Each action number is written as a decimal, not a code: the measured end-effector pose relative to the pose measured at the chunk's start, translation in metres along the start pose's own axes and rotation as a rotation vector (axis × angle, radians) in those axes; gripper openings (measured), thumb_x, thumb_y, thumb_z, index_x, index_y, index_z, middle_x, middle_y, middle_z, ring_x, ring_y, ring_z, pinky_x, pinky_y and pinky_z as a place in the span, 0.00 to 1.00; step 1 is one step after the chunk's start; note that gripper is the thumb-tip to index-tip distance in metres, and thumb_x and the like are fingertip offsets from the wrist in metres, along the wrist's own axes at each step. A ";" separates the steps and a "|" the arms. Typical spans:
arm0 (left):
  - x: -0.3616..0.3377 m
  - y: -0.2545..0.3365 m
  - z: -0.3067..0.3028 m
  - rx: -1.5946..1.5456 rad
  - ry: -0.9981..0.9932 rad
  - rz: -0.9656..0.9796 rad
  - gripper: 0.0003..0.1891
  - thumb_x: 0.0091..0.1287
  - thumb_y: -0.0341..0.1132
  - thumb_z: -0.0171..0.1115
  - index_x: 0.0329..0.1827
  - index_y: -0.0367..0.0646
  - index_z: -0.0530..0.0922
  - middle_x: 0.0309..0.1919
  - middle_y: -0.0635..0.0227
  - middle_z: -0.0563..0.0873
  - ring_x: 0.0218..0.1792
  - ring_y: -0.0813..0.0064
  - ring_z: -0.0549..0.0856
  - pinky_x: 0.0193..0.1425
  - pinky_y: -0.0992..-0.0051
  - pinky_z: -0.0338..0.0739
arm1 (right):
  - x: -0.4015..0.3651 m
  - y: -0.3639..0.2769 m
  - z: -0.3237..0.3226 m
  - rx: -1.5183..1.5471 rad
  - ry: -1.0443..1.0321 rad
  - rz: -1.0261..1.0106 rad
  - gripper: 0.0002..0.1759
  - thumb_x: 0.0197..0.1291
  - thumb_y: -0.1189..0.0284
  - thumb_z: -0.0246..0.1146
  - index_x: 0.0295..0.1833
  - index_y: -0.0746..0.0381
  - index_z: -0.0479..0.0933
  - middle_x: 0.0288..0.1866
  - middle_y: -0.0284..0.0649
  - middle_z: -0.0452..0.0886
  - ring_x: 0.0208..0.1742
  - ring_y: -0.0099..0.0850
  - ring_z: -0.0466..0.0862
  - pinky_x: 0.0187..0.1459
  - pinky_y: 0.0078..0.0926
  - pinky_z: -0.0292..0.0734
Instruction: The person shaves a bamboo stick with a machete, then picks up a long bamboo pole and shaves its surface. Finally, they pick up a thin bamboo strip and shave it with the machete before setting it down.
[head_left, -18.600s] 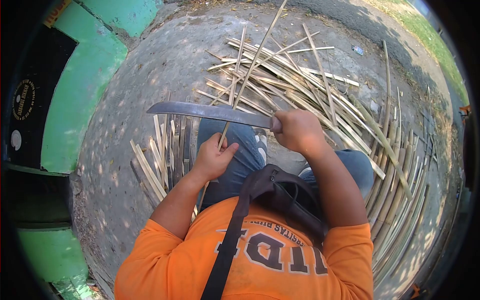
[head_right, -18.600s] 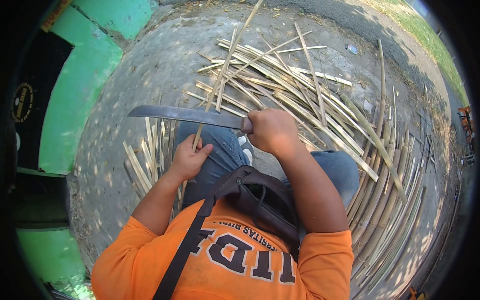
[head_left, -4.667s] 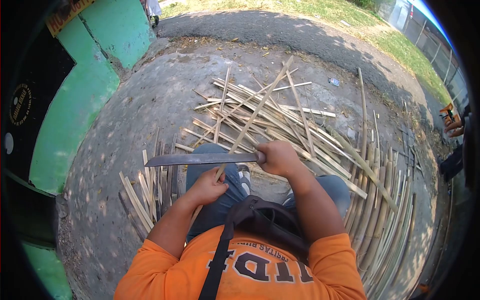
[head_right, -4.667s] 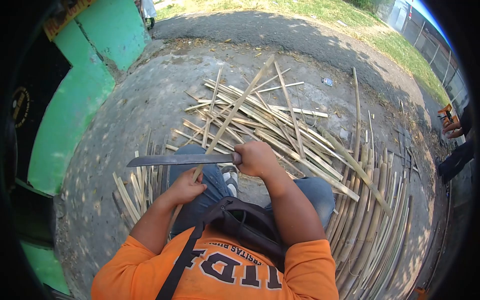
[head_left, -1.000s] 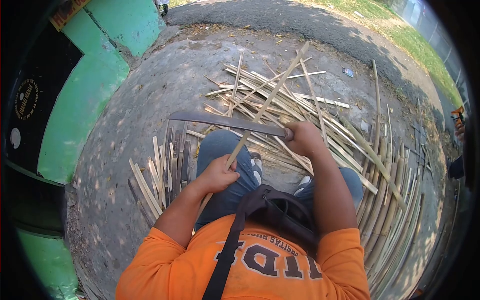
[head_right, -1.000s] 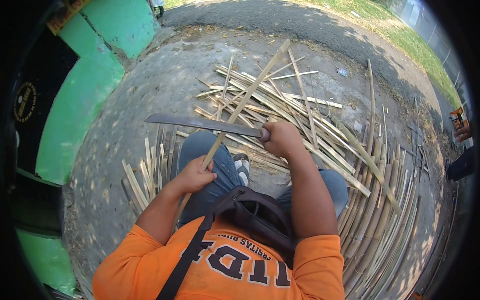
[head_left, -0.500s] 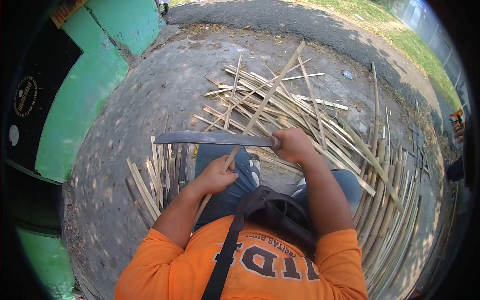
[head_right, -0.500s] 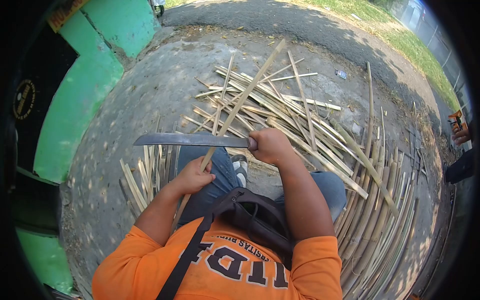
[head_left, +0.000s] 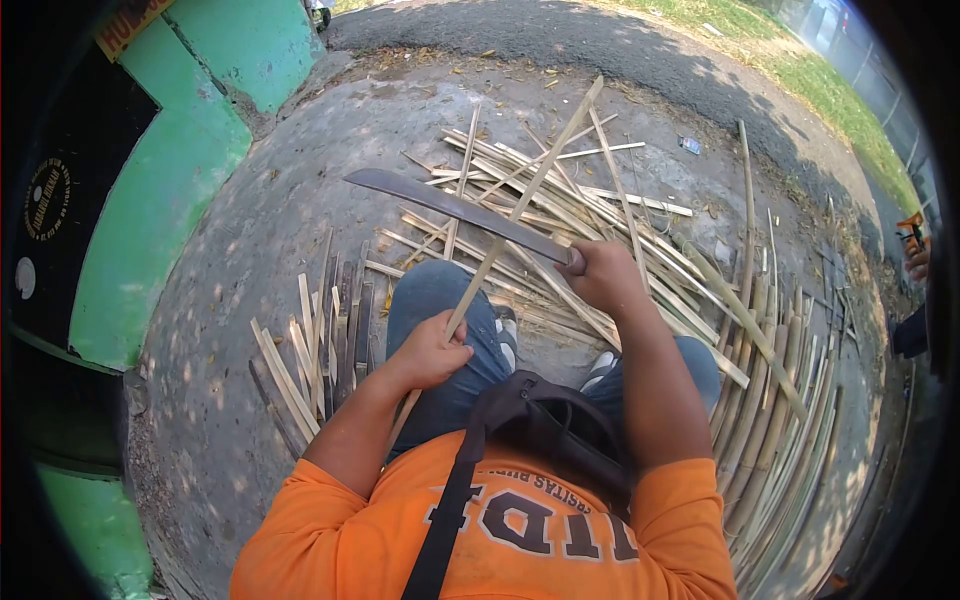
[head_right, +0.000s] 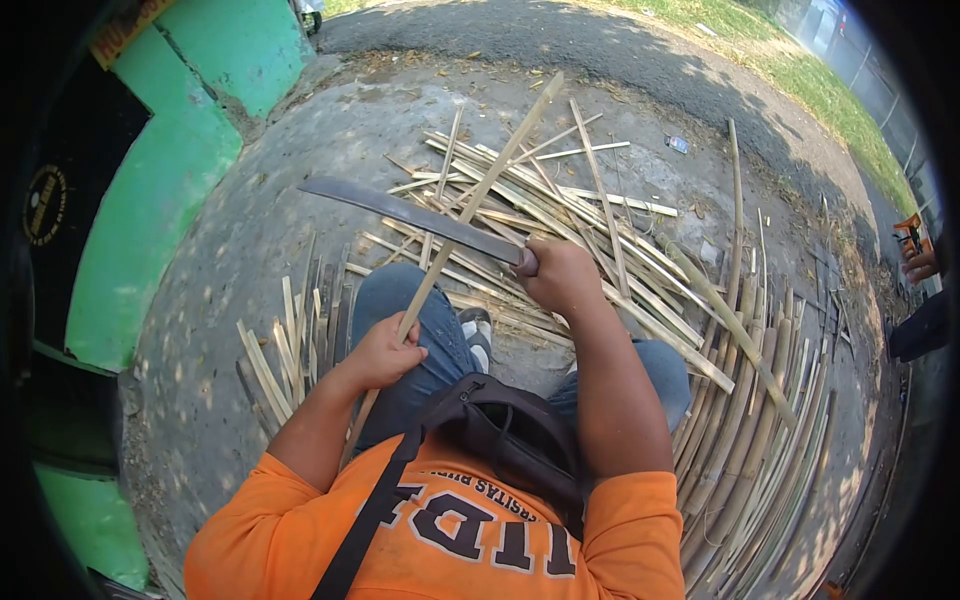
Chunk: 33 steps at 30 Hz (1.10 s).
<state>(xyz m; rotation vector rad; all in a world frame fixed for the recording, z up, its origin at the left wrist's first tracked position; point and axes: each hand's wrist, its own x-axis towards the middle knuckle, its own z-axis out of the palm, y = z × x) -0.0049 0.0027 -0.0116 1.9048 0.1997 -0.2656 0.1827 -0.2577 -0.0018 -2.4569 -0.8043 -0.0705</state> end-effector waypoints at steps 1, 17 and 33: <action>0.000 0.000 0.000 0.012 -0.001 0.006 0.11 0.64 0.30 0.69 0.41 0.42 0.73 0.31 0.71 0.77 0.33 0.78 0.75 0.39 0.72 0.73 | -0.001 -0.004 0.004 -0.013 0.001 -0.043 0.08 0.58 0.65 0.67 0.35 0.58 0.83 0.32 0.50 0.86 0.38 0.55 0.86 0.41 0.52 0.81; -0.002 -0.002 0.000 0.023 0.004 0.014 0.11 0.63 0.31 0.69 0.41 0.42 0.74 0.31 0.70 0.78 0.33 0.77 0.76 0.39 0.71 0.74 | 0.001 0.009 0.009 -0.025 0.098 -0.085 0.08 0.58 0.66 0.66 0.35 0.59 0.82 0.28 0.49 0.83 0.36 0.54 0.86 0.41 0.53 0.81; 0.001 -0.004 0.001 0.049 0.013 0.032 0.11 0.63 0.32 0.70 0.41 0.42 0.74 0.30 0.70 0.77 0.32 0.78 0.76 0.37 0.71 0.73 | 0.001 0.006 0.015 -0.045 0.054 -0.044 0.09 0.56 0.64 0.67 0.35 0.58 0.84 0.29 0.51 0.85 0.36 0.55 0.86 0.40 0.53 0.81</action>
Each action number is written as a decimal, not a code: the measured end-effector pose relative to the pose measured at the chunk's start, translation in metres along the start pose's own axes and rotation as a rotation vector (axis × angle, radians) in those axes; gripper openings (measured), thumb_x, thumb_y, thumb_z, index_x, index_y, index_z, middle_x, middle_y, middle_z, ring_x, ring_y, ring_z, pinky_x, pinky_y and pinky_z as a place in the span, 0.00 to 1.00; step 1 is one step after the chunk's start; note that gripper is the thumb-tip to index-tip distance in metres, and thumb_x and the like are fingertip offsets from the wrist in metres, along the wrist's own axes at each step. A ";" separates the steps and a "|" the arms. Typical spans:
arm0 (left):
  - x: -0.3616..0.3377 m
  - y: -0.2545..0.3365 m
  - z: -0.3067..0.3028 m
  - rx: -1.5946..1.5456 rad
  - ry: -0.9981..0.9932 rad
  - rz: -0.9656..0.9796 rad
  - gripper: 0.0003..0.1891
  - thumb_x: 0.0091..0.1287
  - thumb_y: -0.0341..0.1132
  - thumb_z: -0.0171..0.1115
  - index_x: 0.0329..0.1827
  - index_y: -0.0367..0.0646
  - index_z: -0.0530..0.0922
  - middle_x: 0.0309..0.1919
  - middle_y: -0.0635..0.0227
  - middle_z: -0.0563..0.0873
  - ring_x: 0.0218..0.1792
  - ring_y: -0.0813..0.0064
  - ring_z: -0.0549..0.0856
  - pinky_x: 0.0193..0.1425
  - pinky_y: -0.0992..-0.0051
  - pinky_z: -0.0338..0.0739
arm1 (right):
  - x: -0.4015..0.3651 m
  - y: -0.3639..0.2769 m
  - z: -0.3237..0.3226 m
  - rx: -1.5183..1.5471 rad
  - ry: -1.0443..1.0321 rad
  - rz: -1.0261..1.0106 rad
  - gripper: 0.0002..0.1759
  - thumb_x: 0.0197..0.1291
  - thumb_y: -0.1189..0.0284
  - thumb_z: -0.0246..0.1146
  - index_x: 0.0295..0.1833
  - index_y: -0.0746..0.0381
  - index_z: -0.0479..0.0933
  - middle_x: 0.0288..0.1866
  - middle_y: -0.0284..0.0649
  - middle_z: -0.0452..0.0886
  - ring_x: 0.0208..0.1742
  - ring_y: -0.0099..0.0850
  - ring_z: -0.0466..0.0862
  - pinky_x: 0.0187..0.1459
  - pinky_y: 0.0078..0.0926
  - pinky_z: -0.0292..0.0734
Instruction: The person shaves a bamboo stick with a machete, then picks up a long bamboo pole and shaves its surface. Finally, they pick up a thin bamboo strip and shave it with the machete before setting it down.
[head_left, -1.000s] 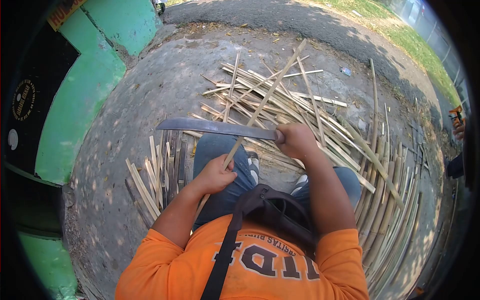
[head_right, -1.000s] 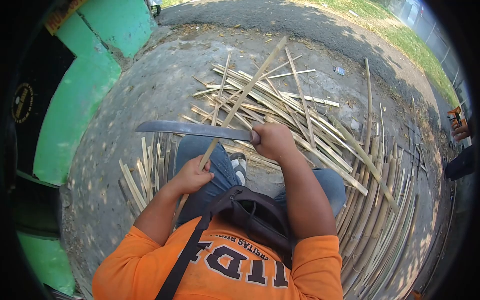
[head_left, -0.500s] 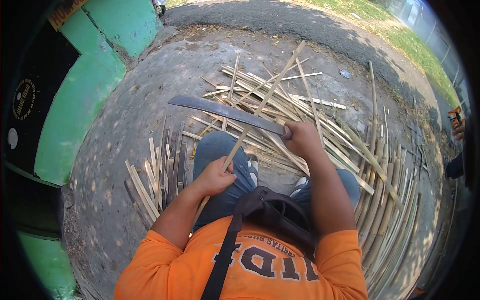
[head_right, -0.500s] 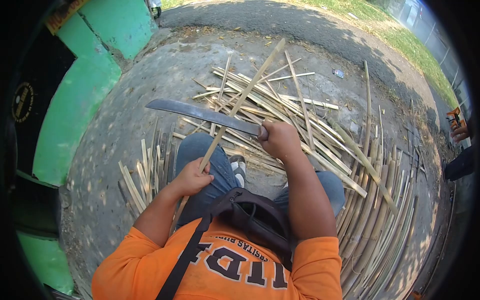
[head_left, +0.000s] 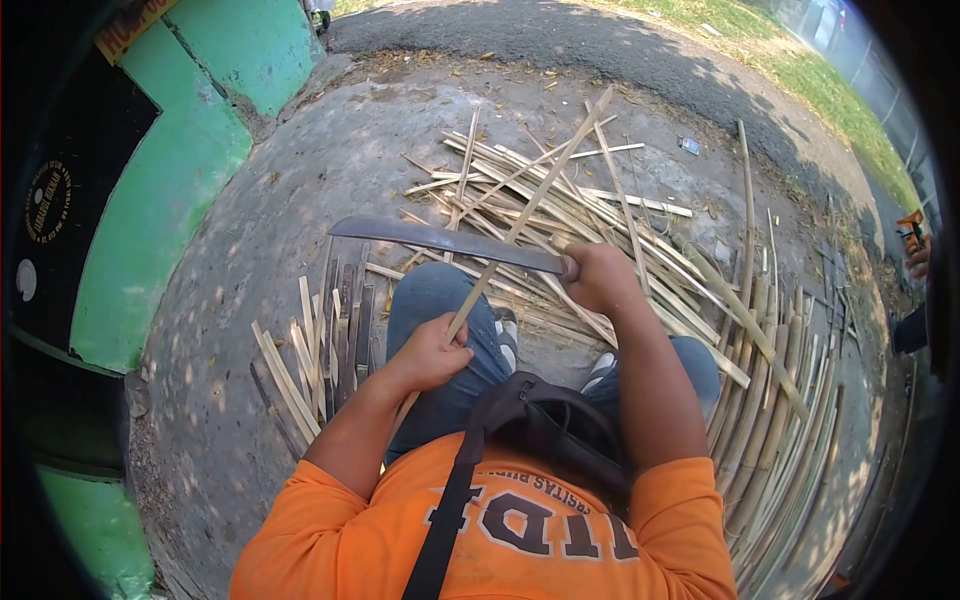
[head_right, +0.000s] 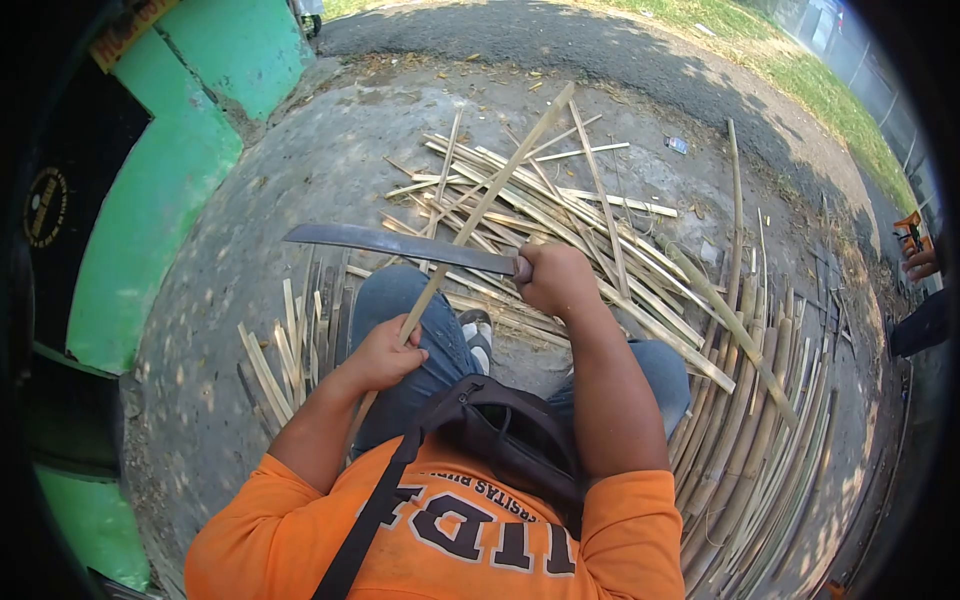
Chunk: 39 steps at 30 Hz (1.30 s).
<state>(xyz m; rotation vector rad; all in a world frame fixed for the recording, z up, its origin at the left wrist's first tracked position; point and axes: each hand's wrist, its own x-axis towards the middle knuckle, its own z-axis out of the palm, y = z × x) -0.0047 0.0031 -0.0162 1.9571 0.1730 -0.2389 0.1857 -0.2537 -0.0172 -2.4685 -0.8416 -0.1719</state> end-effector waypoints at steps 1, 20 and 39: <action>0.000 0.000 0.000 -0.003 -0.005 -0.006 0.11 0.63 0.32 0.70 0.41 0.42 0.74 0.30 0.70 0.77 0.32 0.78 0.76 0.37 0.71 0.73 | 0.001 0.006 -0.002 0.010 -0.009 0.041 0.09 0.57 0.64 0.67 0.36 0.58 0.84 0.30 0.52 0.85 0.36 0.56 0.86 0.41 0.53 0.81; -0.002 0.009 -0.001 0.044 -0.001 -0.012 0.12 0.63 0.30 0.70 0.40 0.42 0.72 0.30 0.73 0.76 0.33 0.81 0.74 0.38 0.74 0.72 | 0.001 0.003 -0.014 0.020 -0.095 0.043 0.11 0.58 0.62 0.70 0.34 0.59 0.83 0.29 0.51 0.83 0.35 0.56 0.84 0.39 0.52 0.78; 0.000 0.005 -0.001 0.023 0.009 -0.003 0.12 0.63 0.33 0.69 0.40 0.41 0.74 0.29 0.68 0.78 0.32 0.75 0.76 0.39 0.69 0.74 | -0.003 -0.012 -0.007 0.056 -0.075 0.043 0.08 0.60 0.68 0.62 0.33 0.61 0.81 0.31 0.52 0.84 0.36 0.57 0.83 0.40 0.54 0.78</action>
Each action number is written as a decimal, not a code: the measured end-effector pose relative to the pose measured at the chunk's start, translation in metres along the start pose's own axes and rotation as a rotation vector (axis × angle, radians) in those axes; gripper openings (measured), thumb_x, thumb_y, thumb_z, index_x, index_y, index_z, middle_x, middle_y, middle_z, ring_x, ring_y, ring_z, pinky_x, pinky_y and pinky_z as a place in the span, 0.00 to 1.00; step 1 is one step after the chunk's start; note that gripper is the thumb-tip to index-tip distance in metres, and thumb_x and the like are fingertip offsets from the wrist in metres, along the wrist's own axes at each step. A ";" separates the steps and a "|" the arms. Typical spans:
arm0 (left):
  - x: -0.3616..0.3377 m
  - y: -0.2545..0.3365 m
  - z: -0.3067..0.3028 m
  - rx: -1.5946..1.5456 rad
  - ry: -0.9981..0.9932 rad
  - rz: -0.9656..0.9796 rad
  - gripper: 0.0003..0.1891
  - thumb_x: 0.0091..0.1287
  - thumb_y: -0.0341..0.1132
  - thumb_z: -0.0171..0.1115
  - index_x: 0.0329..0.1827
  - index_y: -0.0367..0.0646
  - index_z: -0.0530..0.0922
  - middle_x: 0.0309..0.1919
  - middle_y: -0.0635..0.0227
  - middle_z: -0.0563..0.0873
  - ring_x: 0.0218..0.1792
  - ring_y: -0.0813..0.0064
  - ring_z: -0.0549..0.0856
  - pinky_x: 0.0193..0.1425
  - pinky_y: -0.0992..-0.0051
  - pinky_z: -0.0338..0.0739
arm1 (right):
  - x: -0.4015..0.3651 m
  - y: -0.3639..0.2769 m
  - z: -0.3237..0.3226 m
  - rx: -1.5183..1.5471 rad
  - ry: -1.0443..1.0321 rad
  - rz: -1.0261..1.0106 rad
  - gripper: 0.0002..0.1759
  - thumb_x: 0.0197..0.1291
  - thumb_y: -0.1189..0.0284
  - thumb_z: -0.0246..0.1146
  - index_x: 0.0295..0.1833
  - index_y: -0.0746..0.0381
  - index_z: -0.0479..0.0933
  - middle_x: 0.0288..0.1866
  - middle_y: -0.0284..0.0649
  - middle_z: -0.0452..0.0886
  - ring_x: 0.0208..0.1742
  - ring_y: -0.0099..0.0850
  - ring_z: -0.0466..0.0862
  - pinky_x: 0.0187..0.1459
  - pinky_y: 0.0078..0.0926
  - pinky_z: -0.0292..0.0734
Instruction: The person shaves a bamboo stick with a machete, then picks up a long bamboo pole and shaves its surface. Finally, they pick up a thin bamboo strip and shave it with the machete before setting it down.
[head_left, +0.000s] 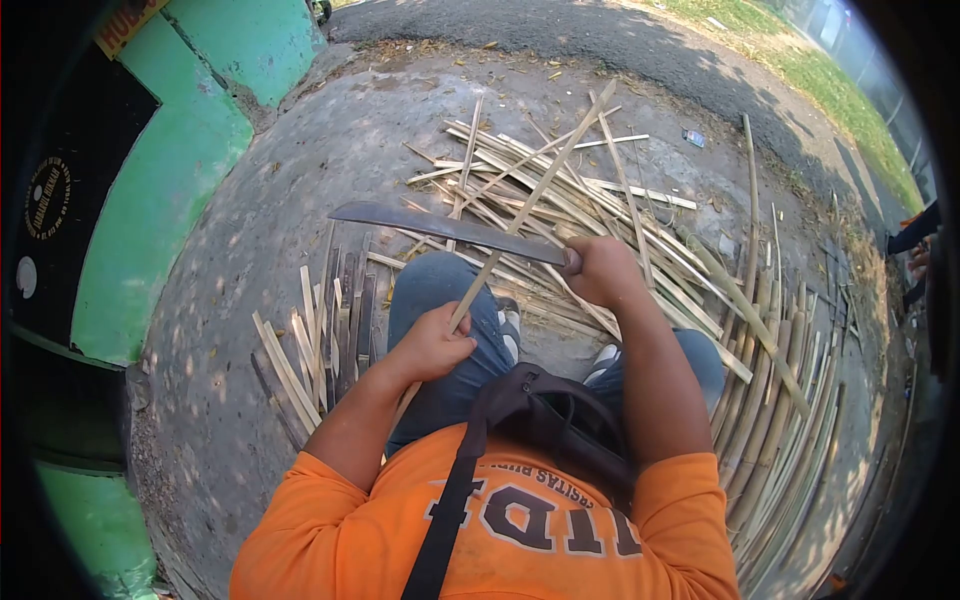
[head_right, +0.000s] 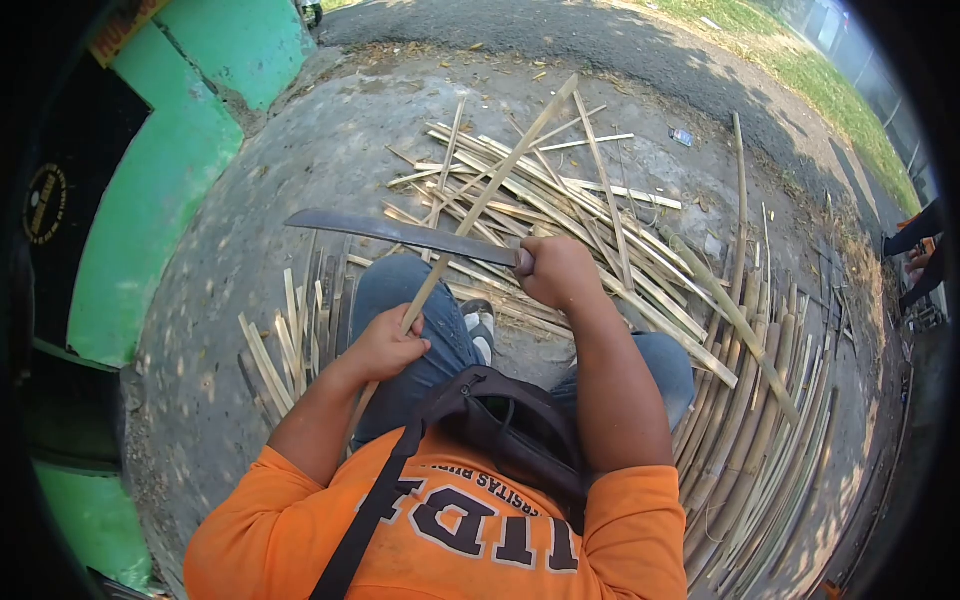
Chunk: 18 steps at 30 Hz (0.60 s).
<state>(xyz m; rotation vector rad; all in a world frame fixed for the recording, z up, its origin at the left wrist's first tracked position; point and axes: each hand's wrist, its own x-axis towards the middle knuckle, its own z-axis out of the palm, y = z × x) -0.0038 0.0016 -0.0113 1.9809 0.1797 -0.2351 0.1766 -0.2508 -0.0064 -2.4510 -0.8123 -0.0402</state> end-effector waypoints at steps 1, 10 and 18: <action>0.000 0.002 0.000 0.008 -0.002 -0.004 0.11 0.63 0.33 0.69 0.40 0.41 0.74 0.29 0.68 0.78 0.32 0.75 0.76 0.39 0.70 0.74 | 0.000 0.003 -0.002 0.013 0.025 0.045 0.10 0.62 0.65 0.65 0.35 0.61 0.82 0.32 0.54 0.84 0.37 0.58 0.83 0.40 0.53 0.78; -0.002 0.000 0.001 -0.009 0.000 0.003 0.12 0.63 0.33 0.70 0.41 0.41 0.74 0.30 0.68 0.78 0.32 0.75 0.77 0.39 0.70 0.74 | -0.003 -0.003 -0.001 0.125 0.039 -0.065 0.16 0.60 0.62 0.71 0.31 0.63 0.79 0.28 0.53 0.82 0.35 0.59 0.82 0.38 0.52 0.77; 0.000 -0.001 0.001 0.058 0.010 0.028 0.12 0.63 0.33 0.70 0.41 0.41 0.74 0.31 0.67 0.78 0.33 0.74 0.77 0.41 0.69 0.75 | -0.001 -0.010 0.001 -0.085 -0.105 -0.173 0.04 0.51 0.68 0.65 0.32 0.56 0.83 0.30 0.48 0.85 0.37 0.51 0.86 0.41 0.49 0.81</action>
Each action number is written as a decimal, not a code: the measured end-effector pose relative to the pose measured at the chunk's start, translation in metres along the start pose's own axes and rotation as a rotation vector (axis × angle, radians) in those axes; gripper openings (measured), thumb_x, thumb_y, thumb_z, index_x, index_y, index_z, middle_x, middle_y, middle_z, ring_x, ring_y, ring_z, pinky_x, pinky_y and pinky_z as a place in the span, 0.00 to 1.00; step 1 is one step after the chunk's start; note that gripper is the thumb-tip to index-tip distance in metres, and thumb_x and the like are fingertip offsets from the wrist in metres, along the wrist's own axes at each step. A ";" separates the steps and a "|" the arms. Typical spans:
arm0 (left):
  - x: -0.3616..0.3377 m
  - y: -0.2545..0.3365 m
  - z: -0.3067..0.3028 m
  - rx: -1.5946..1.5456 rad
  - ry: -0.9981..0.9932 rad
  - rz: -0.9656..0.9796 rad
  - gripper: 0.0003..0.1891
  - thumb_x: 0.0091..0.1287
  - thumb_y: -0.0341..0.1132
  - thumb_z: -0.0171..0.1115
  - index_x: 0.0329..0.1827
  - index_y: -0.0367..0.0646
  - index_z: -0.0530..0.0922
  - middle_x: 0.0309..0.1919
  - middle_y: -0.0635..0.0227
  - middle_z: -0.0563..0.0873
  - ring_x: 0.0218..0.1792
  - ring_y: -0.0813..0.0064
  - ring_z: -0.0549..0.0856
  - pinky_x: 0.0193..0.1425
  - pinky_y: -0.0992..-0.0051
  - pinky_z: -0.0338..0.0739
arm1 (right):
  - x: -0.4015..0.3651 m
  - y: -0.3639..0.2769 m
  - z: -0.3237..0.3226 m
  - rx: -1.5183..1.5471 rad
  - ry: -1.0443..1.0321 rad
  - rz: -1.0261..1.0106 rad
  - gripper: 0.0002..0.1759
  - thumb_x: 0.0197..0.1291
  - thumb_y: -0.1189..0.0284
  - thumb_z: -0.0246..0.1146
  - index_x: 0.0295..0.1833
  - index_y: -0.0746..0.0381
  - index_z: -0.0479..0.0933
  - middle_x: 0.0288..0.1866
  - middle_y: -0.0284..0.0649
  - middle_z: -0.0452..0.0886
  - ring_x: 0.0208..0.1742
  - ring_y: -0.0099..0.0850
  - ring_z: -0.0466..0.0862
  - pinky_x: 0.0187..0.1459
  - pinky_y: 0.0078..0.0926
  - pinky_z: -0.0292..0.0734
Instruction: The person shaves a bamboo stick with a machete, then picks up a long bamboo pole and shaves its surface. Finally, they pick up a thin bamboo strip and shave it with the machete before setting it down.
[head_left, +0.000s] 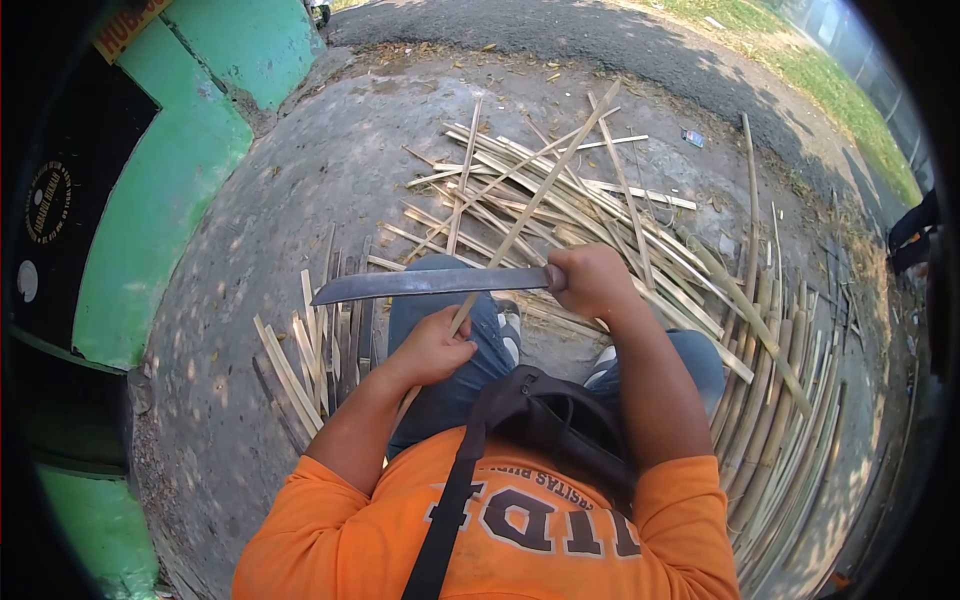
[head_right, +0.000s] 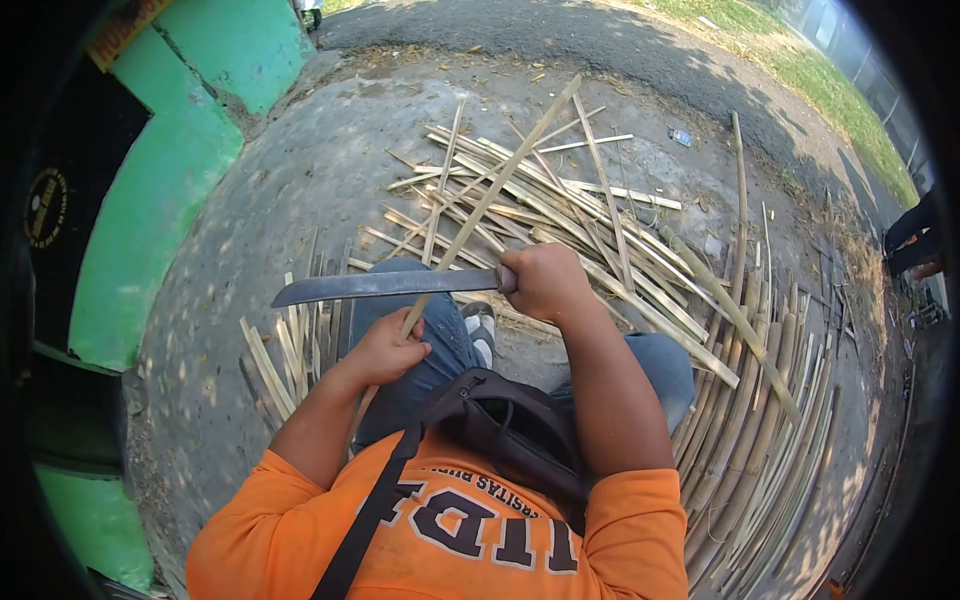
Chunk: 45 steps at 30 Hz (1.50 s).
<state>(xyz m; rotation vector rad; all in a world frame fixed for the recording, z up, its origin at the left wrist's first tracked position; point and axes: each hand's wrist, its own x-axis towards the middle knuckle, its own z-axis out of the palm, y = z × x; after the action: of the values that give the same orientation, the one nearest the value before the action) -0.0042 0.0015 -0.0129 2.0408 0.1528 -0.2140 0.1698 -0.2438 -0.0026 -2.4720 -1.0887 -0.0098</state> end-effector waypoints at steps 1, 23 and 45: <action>0.000 0.000 0.000 -0.012 -0.002 -0.005 0.12 0.63 0.33 0.70 0.40 0.41 0.74 0.31 0.68 0.78 0.33 0.74 0.77 0.41 0.69 0.75 | 0.000 0.004 -0.003 -0.003 -0.005 0.018 0.05 0.52 0.68 0.65 0.32 0.56 0.83 0.30 0.48 0.85 0.38 0.51 0.86 0.41 0.49 0.81; -0.004 0.001 0.003 -0.029 0.015 -0.007 0.10 0.64 0.31 0.68 0.40 0.40 0.74 0.30 0.69 0.78 0.33 0.76 0.77 0.40 0.70 0.74 | -0.001 0.008 0.007 0.059 0.110 0.050 0.06 0.58 0.69 0.64 0.33 0.59 0.82 0.29 0.52 0.82 0.35 0.57 0.83 0.40 0.53 0.78; -0.005 0.014 0.003 -0.064 -0.002 -0.049 0.11 0.63 0.29 0.69 0.38 0.42 0.72 0.23 0.75 0.76 0.25 0.84 0.72 0.30 0.75 0.69 | -0.007 0.035 -0.014 0.120 0.146 0.165 0.10 0.57 0.63 0.69 0.35 0.58 0.81 0.31 0.50 0.84 0.38 0.56 0.84 0.40 0.54 0.79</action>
<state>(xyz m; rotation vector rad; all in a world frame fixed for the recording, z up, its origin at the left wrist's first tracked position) -0.0069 -0.0075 -0.0011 1.9745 0.2066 -0.2389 0.1920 -0.2748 -0.0045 -2.4038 -0.7988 -0.0722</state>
